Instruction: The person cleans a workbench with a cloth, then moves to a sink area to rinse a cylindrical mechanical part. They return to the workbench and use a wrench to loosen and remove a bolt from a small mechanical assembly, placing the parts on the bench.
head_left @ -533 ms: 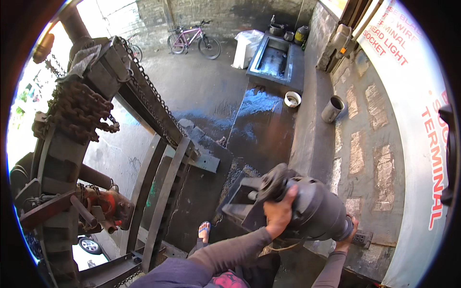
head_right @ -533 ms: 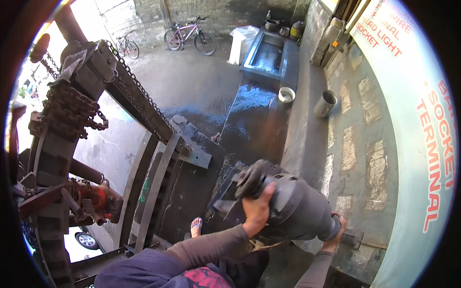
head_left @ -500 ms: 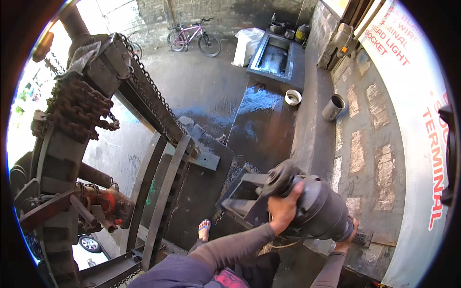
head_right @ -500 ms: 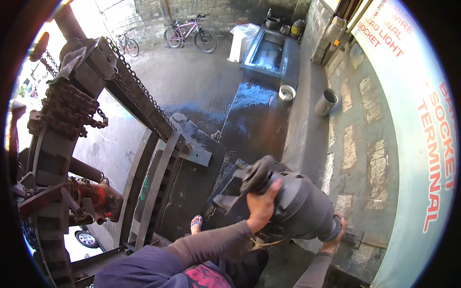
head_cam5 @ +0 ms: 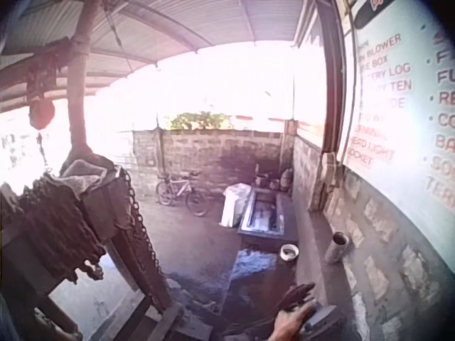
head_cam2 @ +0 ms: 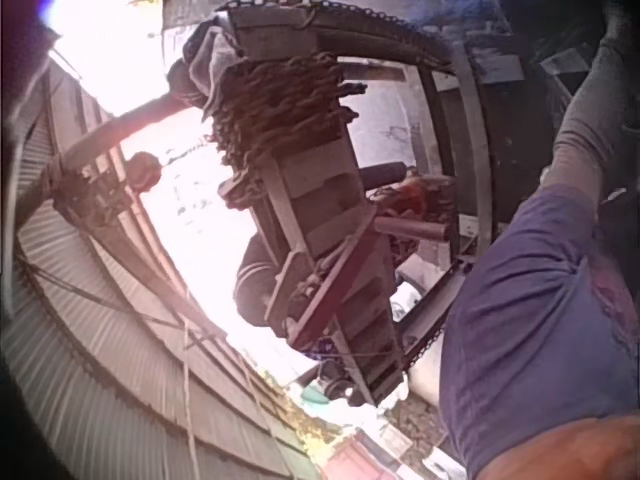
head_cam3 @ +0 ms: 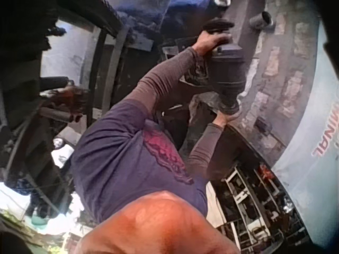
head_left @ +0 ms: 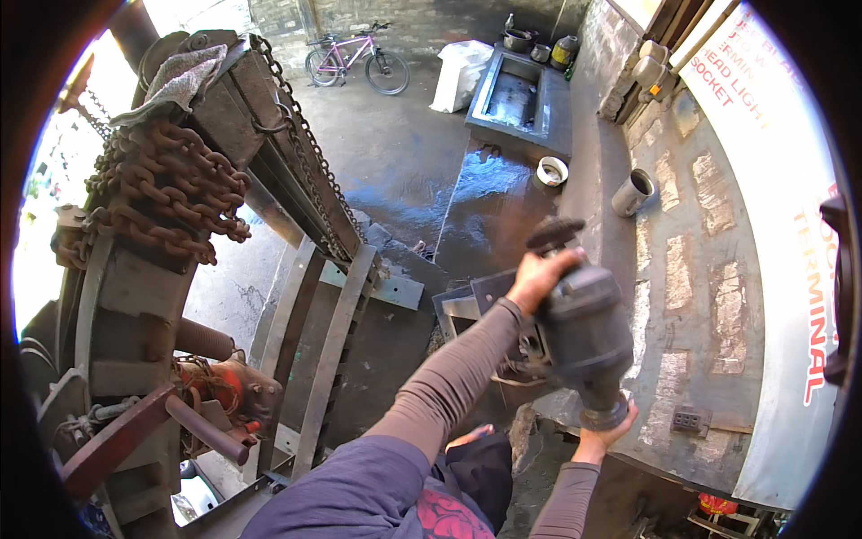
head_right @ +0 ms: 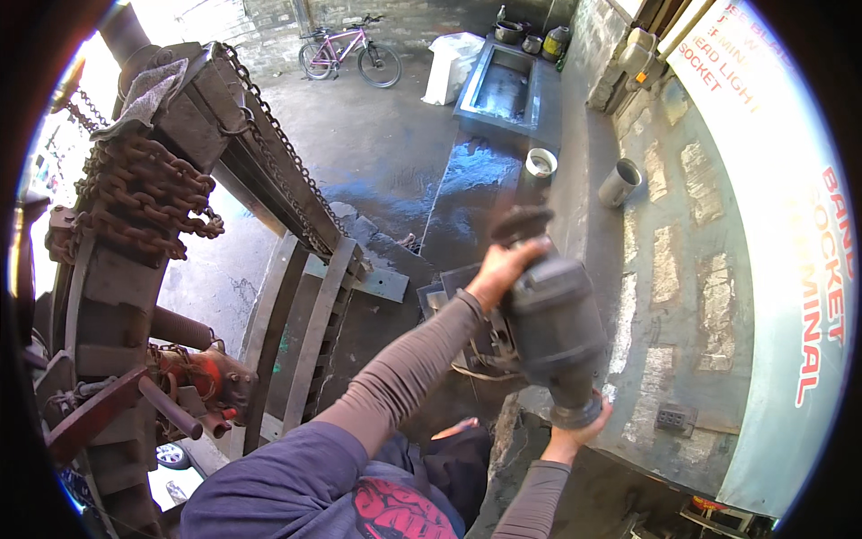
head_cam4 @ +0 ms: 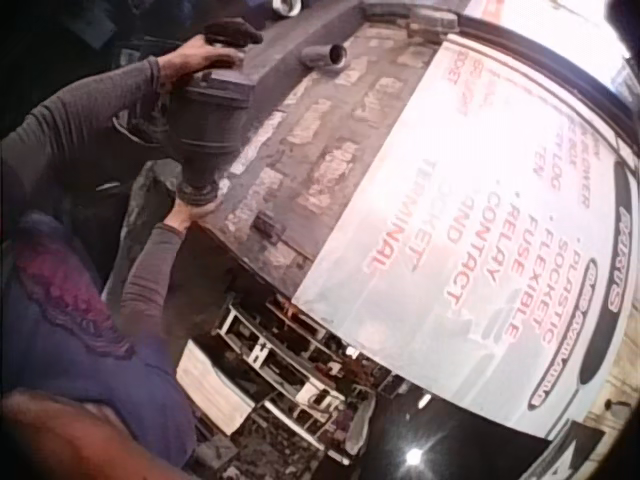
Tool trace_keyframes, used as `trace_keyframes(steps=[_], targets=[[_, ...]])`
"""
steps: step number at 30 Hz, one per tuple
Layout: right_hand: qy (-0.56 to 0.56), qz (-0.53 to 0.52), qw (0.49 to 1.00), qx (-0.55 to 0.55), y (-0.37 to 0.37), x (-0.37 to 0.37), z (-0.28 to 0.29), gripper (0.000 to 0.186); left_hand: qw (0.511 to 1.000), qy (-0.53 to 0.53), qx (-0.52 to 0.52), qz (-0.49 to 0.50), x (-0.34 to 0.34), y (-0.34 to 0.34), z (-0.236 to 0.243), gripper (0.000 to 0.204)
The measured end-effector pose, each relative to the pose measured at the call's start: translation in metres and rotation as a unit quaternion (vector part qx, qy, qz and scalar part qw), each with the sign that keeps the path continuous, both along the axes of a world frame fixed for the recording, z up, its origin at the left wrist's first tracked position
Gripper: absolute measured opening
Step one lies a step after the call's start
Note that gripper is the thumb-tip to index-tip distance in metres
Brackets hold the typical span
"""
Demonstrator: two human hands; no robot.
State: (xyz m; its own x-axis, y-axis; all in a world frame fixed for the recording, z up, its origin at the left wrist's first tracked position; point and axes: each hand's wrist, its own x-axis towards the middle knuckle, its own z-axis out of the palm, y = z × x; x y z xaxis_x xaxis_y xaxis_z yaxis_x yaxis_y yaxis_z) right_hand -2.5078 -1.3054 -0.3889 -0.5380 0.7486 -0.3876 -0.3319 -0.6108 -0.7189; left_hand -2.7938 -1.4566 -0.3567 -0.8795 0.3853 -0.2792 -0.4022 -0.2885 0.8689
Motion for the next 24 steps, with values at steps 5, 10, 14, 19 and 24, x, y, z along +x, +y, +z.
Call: trace_keyframes(steps=[5,10,14,19,24], targets=[[-0.098,0.036,0.994,0.046,-0.021,-0.130,0.002,0.030,0.992,-0.110,0.063,0.011,-0.105,-0.073,-0.025,0.065],[-0.064,0.099,0.983,0.143,0.037,-0.267,0.001,0.022,0.973,-0.162,0.150,0.070,-0.180,-0.077,-0.033,0.070],[-0.066,0.227,0.958,0.164,0.078,-0.390,0.044,0.028,0.957,-0.120,0.200,0.175,-0.229,-0.082,-0.051,0.069],[-0.042,0.333,0.920,0.202,0.136,-0.485,0.070,0.031,0.913,-0.099,0.267,0.291,-0.239,-0.032,-0.049,0.062],[-0.045,0.369,0.904,0.212,0.213,-0.530,0.048,0.039,0.877,-0.099,0.261,0.390,-0.260,0.039,-0.037,0.049]])
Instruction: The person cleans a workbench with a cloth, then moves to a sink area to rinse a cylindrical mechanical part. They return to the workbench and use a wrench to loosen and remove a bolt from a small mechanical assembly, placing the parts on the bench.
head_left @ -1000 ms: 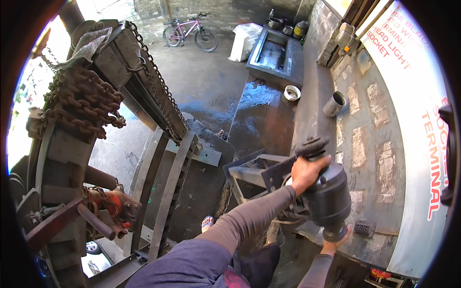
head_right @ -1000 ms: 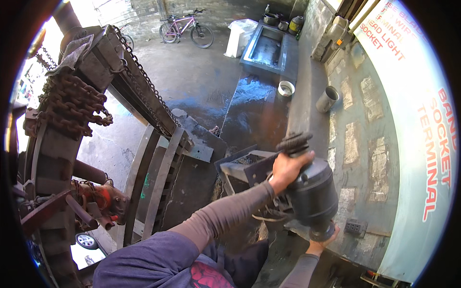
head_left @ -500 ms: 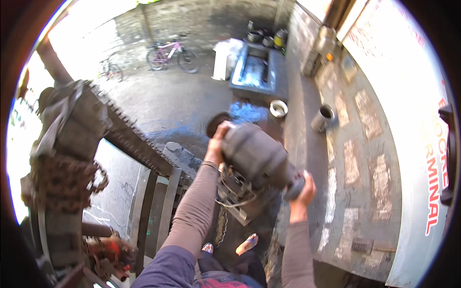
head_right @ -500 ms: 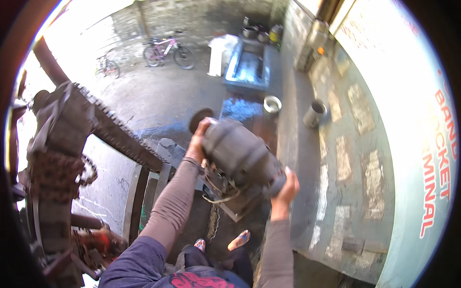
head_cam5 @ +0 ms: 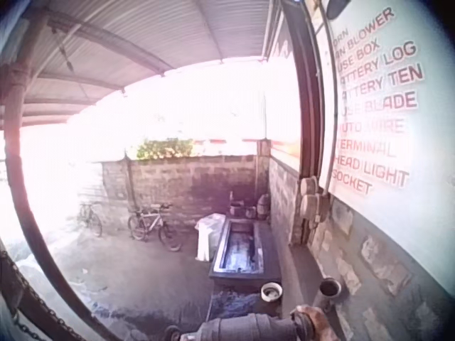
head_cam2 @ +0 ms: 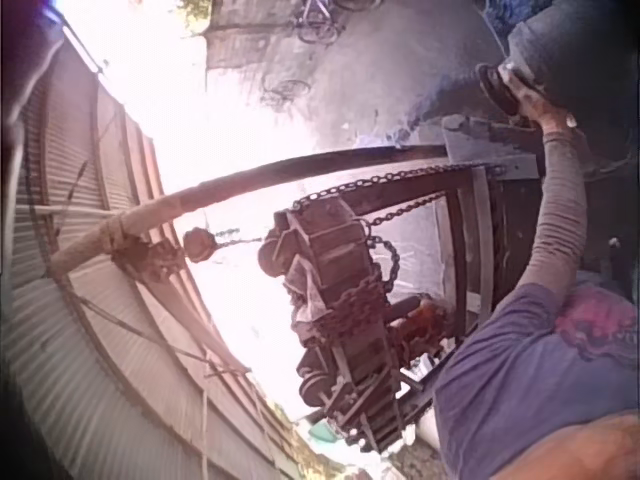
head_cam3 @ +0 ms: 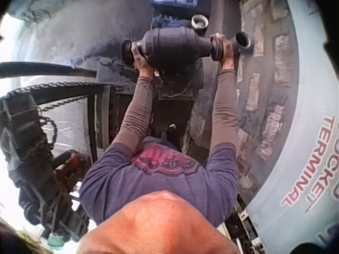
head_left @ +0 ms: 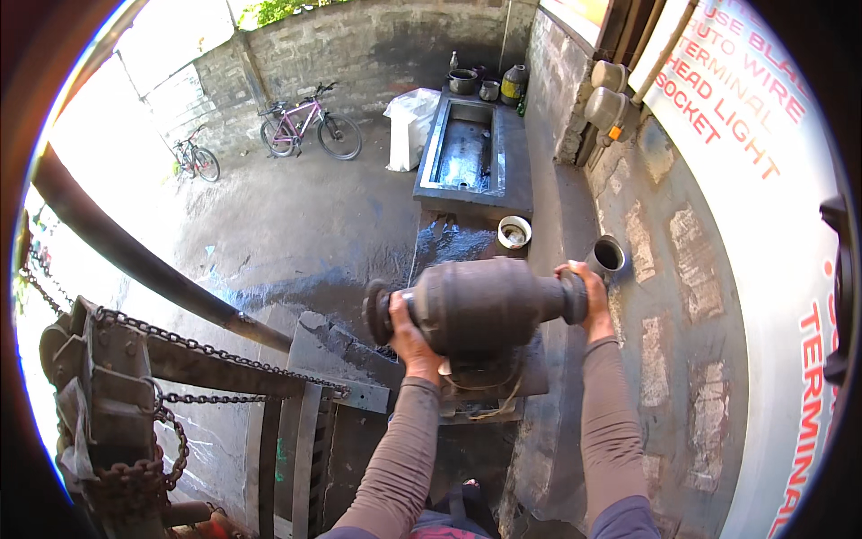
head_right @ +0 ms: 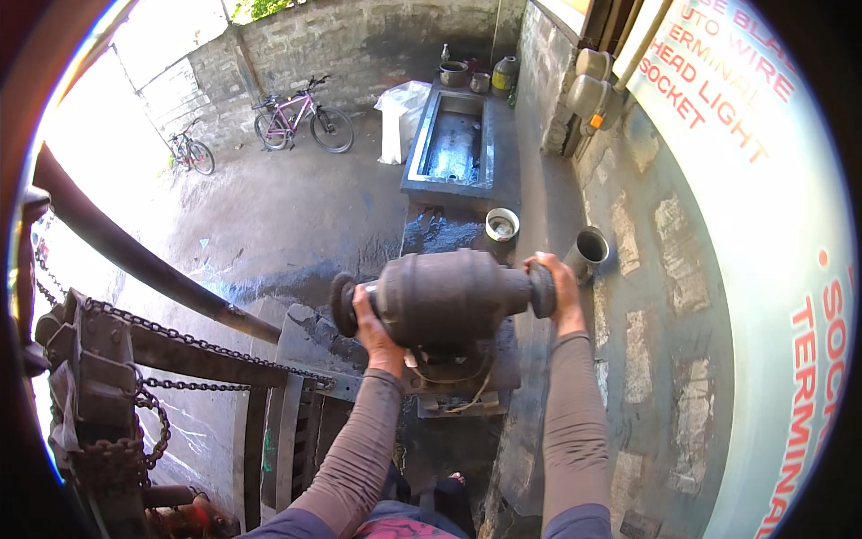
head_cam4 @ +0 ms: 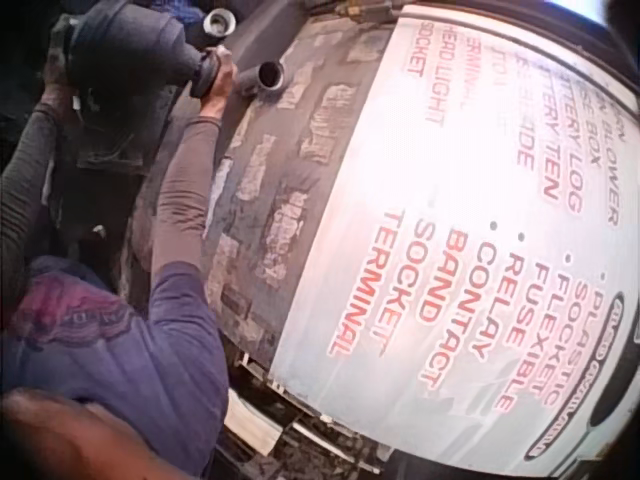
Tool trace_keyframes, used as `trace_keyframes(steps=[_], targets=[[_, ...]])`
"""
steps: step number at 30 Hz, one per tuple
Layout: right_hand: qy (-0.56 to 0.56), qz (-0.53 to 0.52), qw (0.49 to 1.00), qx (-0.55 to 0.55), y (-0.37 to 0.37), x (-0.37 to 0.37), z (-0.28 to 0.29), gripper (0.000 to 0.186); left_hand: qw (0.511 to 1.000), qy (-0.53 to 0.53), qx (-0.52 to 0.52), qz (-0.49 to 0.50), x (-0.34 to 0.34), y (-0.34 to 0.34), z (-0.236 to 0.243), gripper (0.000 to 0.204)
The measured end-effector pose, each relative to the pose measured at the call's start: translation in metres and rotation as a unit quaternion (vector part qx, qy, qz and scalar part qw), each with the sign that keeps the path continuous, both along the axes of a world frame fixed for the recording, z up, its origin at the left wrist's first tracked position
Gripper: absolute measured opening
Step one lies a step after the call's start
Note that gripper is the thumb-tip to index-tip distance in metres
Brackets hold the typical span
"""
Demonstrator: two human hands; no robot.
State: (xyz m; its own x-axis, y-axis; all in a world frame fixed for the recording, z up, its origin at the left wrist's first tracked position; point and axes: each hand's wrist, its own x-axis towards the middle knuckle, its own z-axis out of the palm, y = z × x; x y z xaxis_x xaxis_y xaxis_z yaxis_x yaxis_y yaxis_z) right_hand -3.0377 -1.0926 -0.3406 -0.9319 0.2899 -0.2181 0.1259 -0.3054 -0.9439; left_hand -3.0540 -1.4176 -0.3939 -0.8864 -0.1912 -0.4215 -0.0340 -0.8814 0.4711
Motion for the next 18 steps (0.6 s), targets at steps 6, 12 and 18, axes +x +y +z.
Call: trace_keyframes(steps=[6,12,18], targets=[[-0.022,-0.086,0.986,-0.140,0.137,0.054,-0.058,0.054,0.964,0.007,-0.263,0.038,-0.032,0.133,0.015,0.045],[0.009,-0.256,0.949,-0.184,0.119,0.135,-0.046,0.049,0.894,0.030,-0.373,-0.245,-0.063,0.184,0.054,0.081],[-0.012,-0.367,0.914,-0.170,0.028,0.127,-0.043,0.047,0.851,0.055,-0.406,-0.327,-0.137,0.180,0.039,0.076]])
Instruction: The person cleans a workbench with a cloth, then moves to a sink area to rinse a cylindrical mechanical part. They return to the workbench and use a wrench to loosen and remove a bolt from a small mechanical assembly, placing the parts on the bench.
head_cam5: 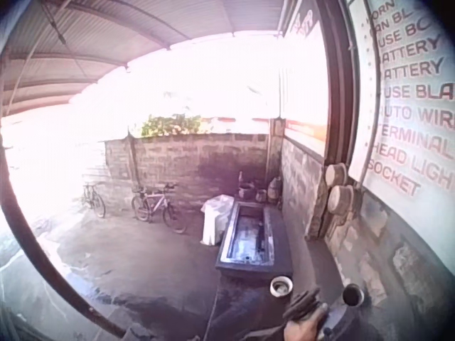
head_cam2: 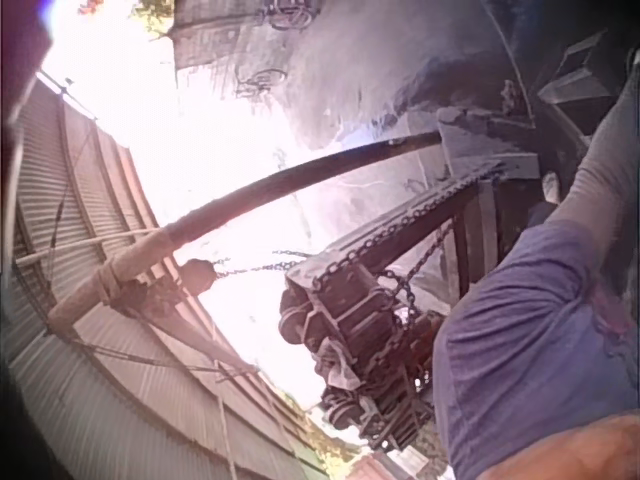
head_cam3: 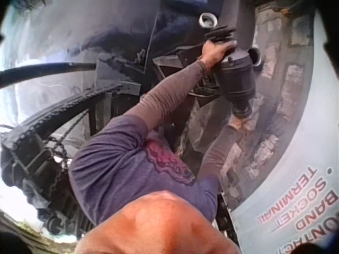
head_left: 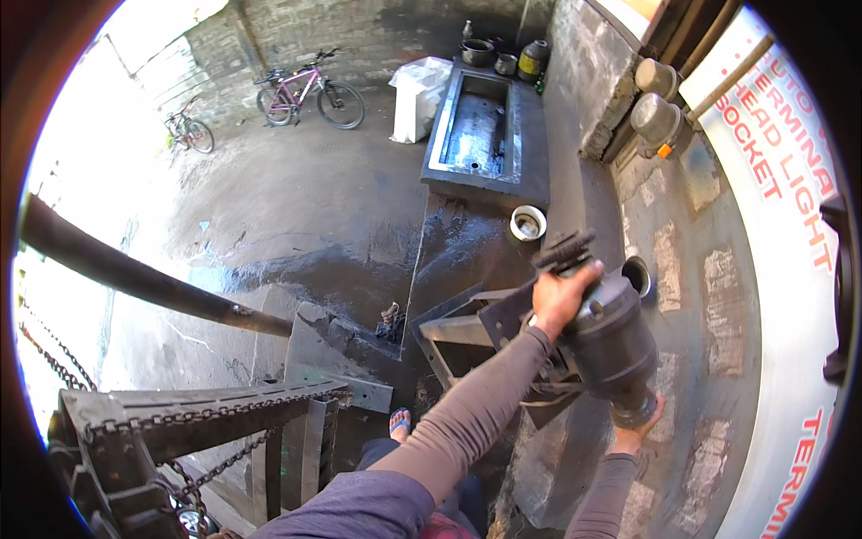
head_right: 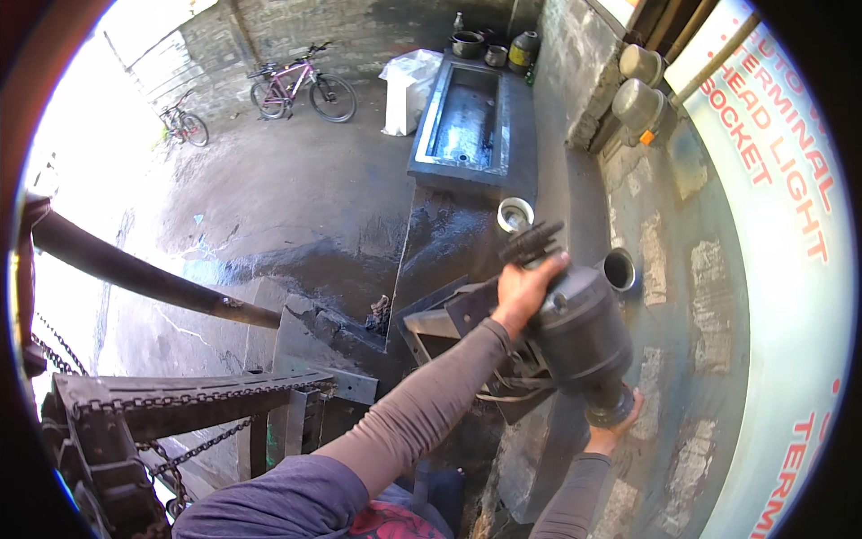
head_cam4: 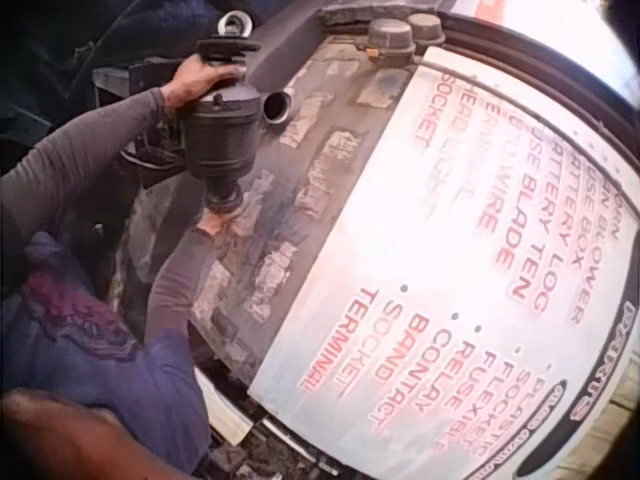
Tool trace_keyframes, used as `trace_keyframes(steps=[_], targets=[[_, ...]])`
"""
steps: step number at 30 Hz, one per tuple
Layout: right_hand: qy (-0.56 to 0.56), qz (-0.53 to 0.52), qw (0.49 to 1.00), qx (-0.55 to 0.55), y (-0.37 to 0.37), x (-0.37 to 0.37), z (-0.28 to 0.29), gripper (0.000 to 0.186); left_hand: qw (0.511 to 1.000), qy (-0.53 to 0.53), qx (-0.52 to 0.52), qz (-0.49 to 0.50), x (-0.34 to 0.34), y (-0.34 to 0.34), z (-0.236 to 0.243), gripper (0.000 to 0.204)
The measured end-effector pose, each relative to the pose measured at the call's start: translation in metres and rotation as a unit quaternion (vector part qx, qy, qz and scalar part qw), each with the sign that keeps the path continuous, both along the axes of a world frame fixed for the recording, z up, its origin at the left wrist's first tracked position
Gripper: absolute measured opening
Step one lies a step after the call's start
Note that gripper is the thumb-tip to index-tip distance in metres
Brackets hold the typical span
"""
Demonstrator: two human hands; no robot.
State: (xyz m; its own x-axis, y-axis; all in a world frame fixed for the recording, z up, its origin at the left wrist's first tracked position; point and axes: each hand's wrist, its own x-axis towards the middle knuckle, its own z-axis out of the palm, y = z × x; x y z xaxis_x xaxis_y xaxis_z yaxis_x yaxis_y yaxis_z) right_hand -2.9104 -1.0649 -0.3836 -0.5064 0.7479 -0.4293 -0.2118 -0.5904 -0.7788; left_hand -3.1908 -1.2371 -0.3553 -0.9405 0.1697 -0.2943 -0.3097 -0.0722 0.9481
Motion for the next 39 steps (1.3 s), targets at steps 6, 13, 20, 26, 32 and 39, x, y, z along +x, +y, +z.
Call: trace_keyframes(steps=[6,13,20,26,32,39], targets=[[0.020,-0.016,0.999,-0.018,-0.063,-0.058,-0.036,0.041,0.980,-0.108,0.168,-0.025,-0.062,-0.089,-0.031,0.074],[-0.052,0.075,0.991,0.100,-0.076,-0.194,-0.023,0.039,0.956,-0.082,0.236,0.152,-0.108,-0.183,-0.031,0.065],[-0.021,0.205,0.978,0.038,0.008,-0.294,-0.022,0.035,0.923,-0.014,0.273,0.269,-0.127,-0.139,-0.047,0.063],[-0.049,0.287,0.955,0.062,0.067,-0.355,-0.014,0.031,0.903,-0.014,0.287,0.321,-0.131,-0.091,-0.047,0.056],[-0.031,0.373,0.925,0.065,0.135,-0.412,-0.006,0.032,0.884,0.061,0.253,0.389,-0.119,-0.029,-0.045,0.046],[0.004,0.461,0.885,0.062,0.171,-0.355,-0.016,0.043,0.844,0.092,0.198,0.490,-0.011,0.023,-0.051,0.041]])
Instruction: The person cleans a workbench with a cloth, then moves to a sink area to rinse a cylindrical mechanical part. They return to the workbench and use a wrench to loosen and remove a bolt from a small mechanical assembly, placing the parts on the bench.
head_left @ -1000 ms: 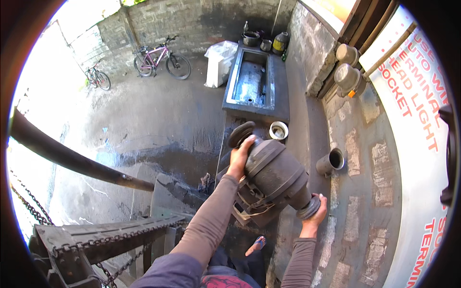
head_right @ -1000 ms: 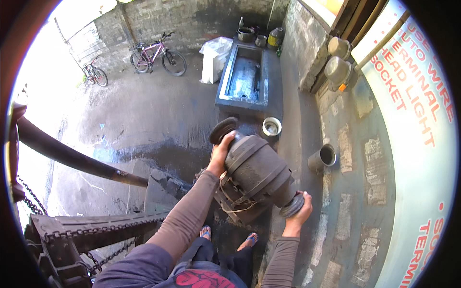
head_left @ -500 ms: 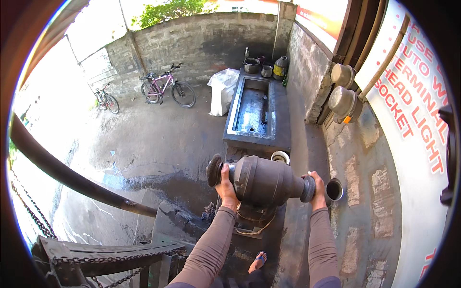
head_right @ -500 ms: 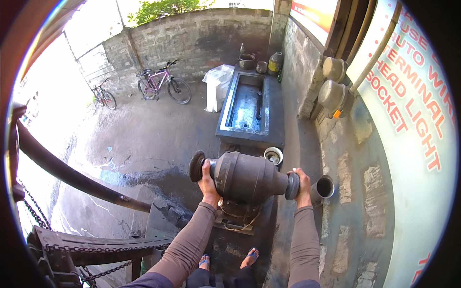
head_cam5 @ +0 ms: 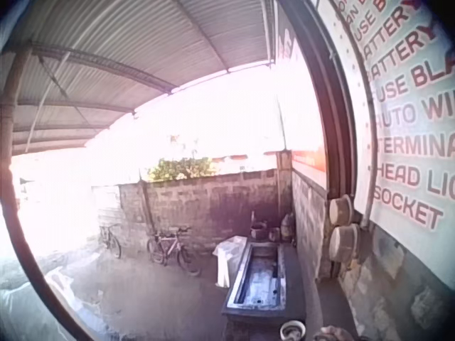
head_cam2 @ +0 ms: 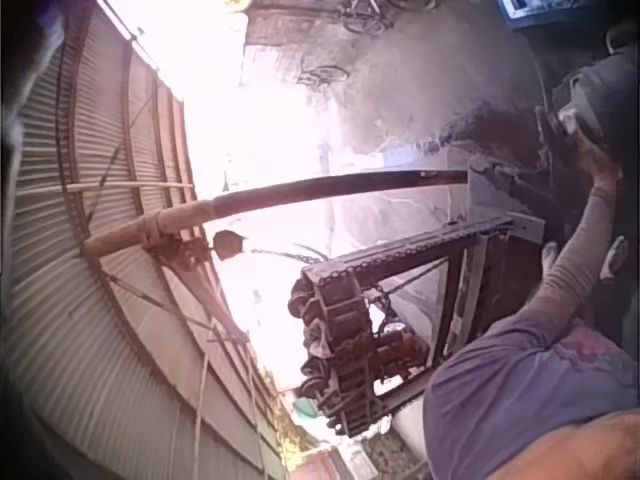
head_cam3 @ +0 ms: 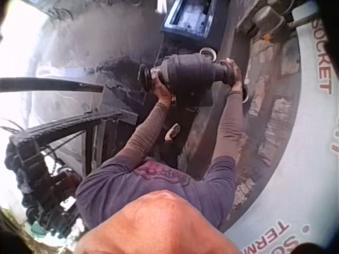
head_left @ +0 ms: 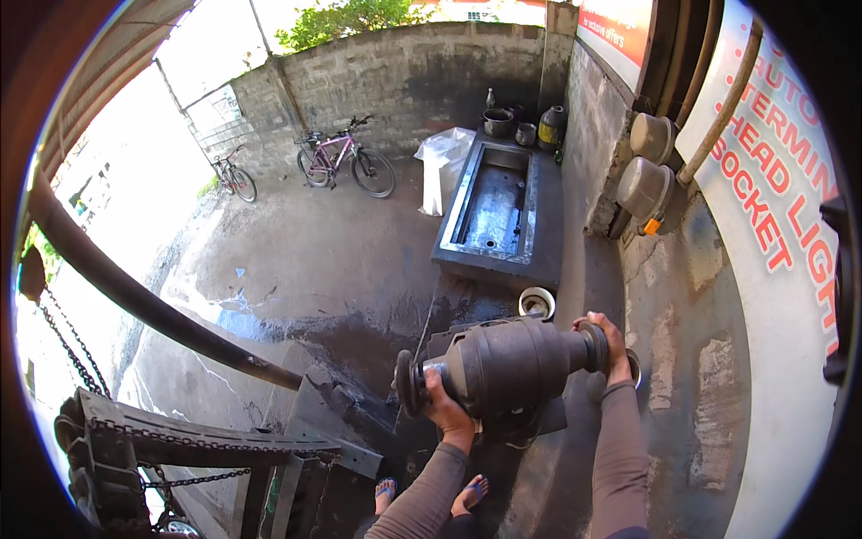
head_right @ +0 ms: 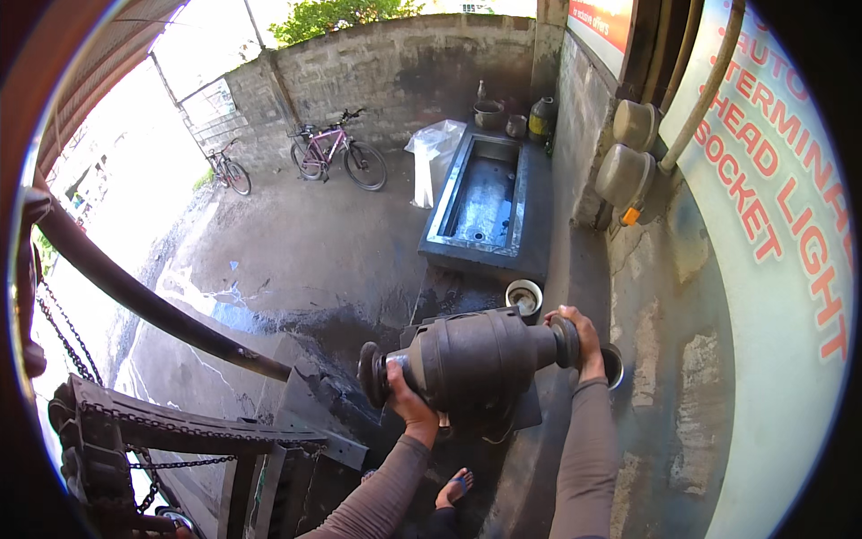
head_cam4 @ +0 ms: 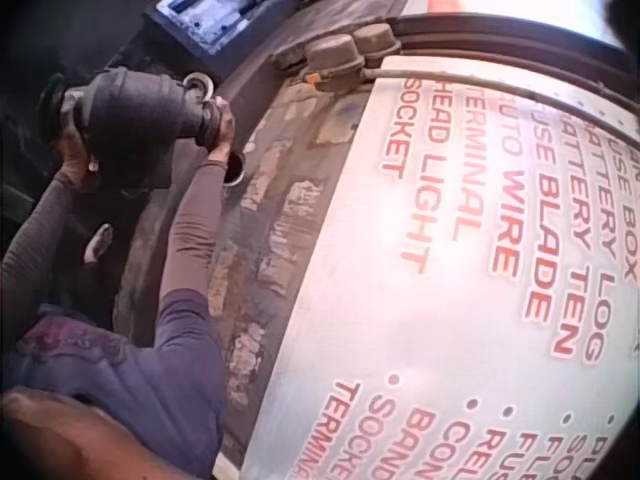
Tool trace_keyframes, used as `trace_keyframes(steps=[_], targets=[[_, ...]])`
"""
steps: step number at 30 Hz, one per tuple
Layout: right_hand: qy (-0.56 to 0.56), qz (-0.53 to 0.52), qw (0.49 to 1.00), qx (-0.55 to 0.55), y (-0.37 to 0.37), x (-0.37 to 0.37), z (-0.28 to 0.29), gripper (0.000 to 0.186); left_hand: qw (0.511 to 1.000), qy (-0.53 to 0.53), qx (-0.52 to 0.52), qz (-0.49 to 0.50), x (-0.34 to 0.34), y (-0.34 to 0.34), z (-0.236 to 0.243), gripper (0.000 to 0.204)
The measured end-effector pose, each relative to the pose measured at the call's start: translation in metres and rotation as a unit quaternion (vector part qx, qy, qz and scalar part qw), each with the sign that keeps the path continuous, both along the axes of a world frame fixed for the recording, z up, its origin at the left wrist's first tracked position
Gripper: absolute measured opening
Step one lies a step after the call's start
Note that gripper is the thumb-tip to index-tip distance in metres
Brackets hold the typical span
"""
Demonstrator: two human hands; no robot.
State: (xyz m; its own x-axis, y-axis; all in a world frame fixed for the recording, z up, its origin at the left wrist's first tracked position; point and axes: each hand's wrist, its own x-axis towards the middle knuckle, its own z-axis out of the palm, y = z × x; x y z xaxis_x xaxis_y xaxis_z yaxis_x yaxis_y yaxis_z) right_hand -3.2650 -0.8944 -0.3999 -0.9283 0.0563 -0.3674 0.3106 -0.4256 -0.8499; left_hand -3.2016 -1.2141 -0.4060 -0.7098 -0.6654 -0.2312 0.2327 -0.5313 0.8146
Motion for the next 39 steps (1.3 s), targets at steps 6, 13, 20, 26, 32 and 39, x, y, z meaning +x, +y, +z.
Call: trace_keyframes(steps=[6,13,20,26,32,39], targets=[[0.023,-0.078,0.997,-0.003,0.015,0.055,0.000,0.044,0.994,-0.022,0.013,-0.105,-0.004,-0.003,-0.019,0.040],[0.003,-0.229,0.973,0.014,0.026,0.051,0.002,0.036,0.979,0.013,-0.041,-0.200,-0.099,0.020,-0.021,0.047],[-0.022,-0.275,0.961,0.001,0.011,0.052,-0.013,0.032,0.958,-0.038,0.075,-0.274,-0.114,0.011,0.005,0.060],[-0.011,-0.275,0.961,-0.001,0.006,0.055,-0.008,0.033,0.957,-0.025,0.076,-0.278,-0.108,0.007,0.002,0.064],[-0.039,-0.211,0.976,-0.034,0.001,0.049,-0.010,0.045,0.936,-0.044,0.043,-0.346,-0.105,-0.026,-0.027,0.070],[-0.109,-0.115,0.960,-0.229,-0.021,0.225,-0.038,0.101,0.850,-0.260,0.226,-0.398,0.064,-0.104,-0.038,0.052]])
